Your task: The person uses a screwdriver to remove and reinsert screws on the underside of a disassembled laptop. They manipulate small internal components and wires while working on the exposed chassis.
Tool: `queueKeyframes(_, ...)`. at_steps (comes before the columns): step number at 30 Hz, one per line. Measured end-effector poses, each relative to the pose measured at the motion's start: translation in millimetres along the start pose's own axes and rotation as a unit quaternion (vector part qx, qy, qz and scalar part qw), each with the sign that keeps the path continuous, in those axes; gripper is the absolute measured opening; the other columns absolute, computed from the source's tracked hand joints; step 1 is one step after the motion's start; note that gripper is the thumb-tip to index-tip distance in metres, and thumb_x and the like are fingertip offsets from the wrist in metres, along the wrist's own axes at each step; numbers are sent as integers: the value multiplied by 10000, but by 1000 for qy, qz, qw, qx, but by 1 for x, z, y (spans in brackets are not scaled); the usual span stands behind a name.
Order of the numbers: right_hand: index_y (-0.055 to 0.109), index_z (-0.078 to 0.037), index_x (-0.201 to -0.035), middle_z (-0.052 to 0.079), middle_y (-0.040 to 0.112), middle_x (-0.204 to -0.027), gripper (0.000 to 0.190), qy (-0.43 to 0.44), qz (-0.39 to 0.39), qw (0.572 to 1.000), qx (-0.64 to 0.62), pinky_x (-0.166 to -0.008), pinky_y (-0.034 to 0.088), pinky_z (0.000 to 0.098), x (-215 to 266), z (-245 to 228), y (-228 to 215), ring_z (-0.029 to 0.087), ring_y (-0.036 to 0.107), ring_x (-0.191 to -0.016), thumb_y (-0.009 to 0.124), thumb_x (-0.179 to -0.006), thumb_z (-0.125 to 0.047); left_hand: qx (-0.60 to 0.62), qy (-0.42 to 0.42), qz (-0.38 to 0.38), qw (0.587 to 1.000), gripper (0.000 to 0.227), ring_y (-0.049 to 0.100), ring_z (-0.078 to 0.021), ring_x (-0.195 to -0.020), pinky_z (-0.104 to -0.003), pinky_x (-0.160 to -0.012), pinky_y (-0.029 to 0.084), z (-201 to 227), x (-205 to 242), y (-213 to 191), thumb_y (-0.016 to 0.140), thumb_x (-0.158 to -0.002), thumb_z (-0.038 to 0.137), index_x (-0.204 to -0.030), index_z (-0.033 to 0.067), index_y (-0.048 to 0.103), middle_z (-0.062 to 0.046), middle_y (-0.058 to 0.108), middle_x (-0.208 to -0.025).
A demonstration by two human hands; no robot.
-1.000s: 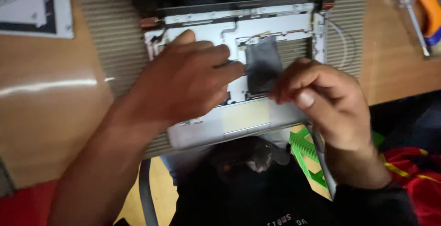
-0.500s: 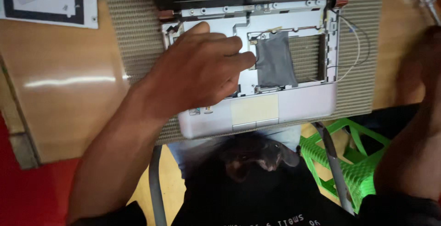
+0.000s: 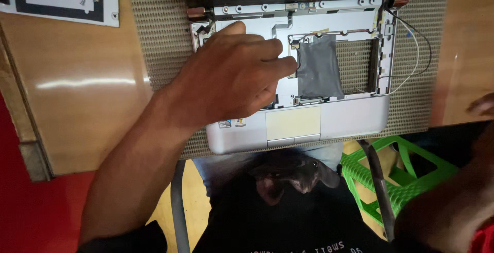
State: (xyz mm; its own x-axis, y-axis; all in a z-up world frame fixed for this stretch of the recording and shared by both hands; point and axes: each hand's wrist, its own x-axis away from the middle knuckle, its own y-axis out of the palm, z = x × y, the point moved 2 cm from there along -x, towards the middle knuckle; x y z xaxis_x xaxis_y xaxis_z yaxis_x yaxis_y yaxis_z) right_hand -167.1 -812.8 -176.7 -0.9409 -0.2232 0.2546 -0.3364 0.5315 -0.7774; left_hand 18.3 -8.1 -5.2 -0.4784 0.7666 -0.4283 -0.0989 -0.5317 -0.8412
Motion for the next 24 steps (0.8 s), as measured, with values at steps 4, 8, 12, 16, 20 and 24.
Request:
queueKeyframes(4, 681, -339, -963, -134, 531, -766, 558, 426, 429, 794, 61, -565, 341, 262, -54, -288, 124, 63, 378, -617, 647, -1316, -769, -15, 0, -21, 1000, 118, 534, -245, -597, -401, -630, 377, -1, -1, 2, 689, -836, 41, -923, 116, 661, -12, 543, -732)
queueKeyframes(8, 669, 79, -1038, 239, 728, -979, 110, -215, 247, 933, -146, -713, 628, 335, -161, -554, 119, 308, 759, -833, 660, -983, -16, -5, -2, -18, 1000, 124, 542, -262, -618, -406, -655, 377, -1, -1, 0, 675, -836, 29, -914, 121, 648, -17, 549, -747)
queueKeyframes(12, 703, 94, -1027, 272, 745, -1043, 99, -250, 178, 943, -130, -929, 655, 404, -186, -582, 122, 381, 787, -991, 709, -934, 62, -11, -7, -21, 1000, 120, 583, -270, -644, -417, -674, 398, -1, -1, 0, 706, -853, 85, -959, 120, 663, -14, 575, -778)
queueKeyframes(16, 703, 103, -1037, 273, 745, -1051, 93, -250, 182, 943, -121, -920, 650, 395, -190, -581, 124, 381, 786, -998, 716, -946, 94, 8, -10, -10, 1000, 92, 555, -277, -614, -421, -644, 382, -1, -2, -1, 678, -854, 54, -920, 110, 648, -22, 554, -749)
queueKeyframes(20, 708, 93, -1026, 274, 761, -1040, 98, -255, 173, 946, -101, -816, 670, 346, -192, -575, 127, 357, 807, -961, 740, -938, 63, 30, -14, -14, 999, 113, 558, -272, -630, -419, -651, 394, -1, -1, -3, 702, -841, 46, -928, 98, 652, -22, 577, -765)
queueKeyframes(24, 708, 105, -1002, 284, 756, -1010, 96, -281, 183, 936, -105, -818, 668, 358, -194, -572, 130, 371, 805, -938, 748, -916, 96, 31, -9, -7, 999, 109, 548, -275, -629, -419, -652, 398, -1, -1, -2, 686, -854, 22, -932, 90, 654, -30, 581, -772)
